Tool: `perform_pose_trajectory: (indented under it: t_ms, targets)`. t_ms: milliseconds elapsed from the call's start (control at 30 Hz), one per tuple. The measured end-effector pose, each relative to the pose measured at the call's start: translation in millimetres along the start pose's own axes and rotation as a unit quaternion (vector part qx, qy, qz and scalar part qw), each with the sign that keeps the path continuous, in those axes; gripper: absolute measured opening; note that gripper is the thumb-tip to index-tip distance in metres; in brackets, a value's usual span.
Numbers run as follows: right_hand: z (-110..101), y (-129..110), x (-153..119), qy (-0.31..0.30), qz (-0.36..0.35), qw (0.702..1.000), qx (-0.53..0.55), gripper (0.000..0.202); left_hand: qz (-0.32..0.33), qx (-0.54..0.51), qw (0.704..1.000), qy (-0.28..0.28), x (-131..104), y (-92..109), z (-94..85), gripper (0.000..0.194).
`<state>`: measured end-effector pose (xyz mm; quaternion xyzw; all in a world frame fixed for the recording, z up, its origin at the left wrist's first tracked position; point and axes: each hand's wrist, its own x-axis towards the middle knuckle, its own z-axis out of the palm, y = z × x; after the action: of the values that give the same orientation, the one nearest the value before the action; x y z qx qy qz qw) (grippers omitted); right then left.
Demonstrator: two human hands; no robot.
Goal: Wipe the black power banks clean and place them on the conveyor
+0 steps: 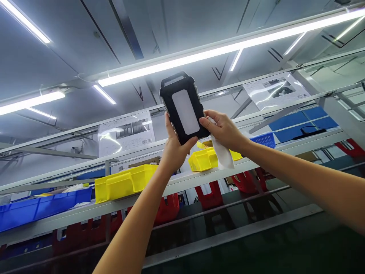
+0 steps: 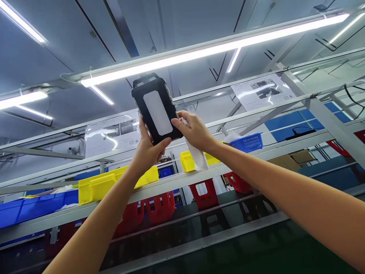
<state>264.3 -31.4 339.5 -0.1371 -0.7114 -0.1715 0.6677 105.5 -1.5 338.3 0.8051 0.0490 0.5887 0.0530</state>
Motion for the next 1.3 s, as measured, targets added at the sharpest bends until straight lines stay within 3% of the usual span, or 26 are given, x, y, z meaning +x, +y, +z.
perform_pose_trajectory:
  t_ms: [100, 567, 833, 933, 1033, 1167, 1300]
  targets:
    - [-2.1, -1.5, 14.2, 0.008, -0.015, 1.000, -0.026, 0.017, -0.001, 0.039, 0.999, -0.022, 11.9, 4.4, -5.3, 0.109]
    - [-9.7, -0.3, 78.3, 0.019, -0.058, 0.993, -0.099, 0.015, 0.075, 0.101, 0.992, 0.005, 69.4, 10.6, -24.4, 0.111]
    - [-8.9, -7.8, 74.1, 0.027, -0.051, 0.994, -0.092, 0.014, 0.090, 0.074, 0.993, 0.018, 65.1, 11.3, -26.4, 0.115]
    - [-7.9, -11.5, 55.3, 0.025, -0.029, 0.997, -0.071, 0.014, 0.063, 0.049, 0.997, 0.001, 46.9, 11.4, -22.1, 0.113]
    - [-3.9, -14.6, 17.2, 0.013, 0.013, 0.999, -0.042, 0.016, -0.004, 0.000, 1.000, -0.015, 10.2, 9.5, -11.0, 0.111]
    - [9.0, -20.9, -68.0, 0.004, 0.109, 0.994, -0.007, 0.019, -0.129, -0.132, 0.982, -0.040, -70.1, 5.3, 11.8, 0.105]
    - [23.2, -36.7, -165.8, -0.003, 0.281, 0.959, 0.041, 0.021, -0.313, -0.216, 0.924, -0.045, -159.3, 8.1, 33.7, 0.103]
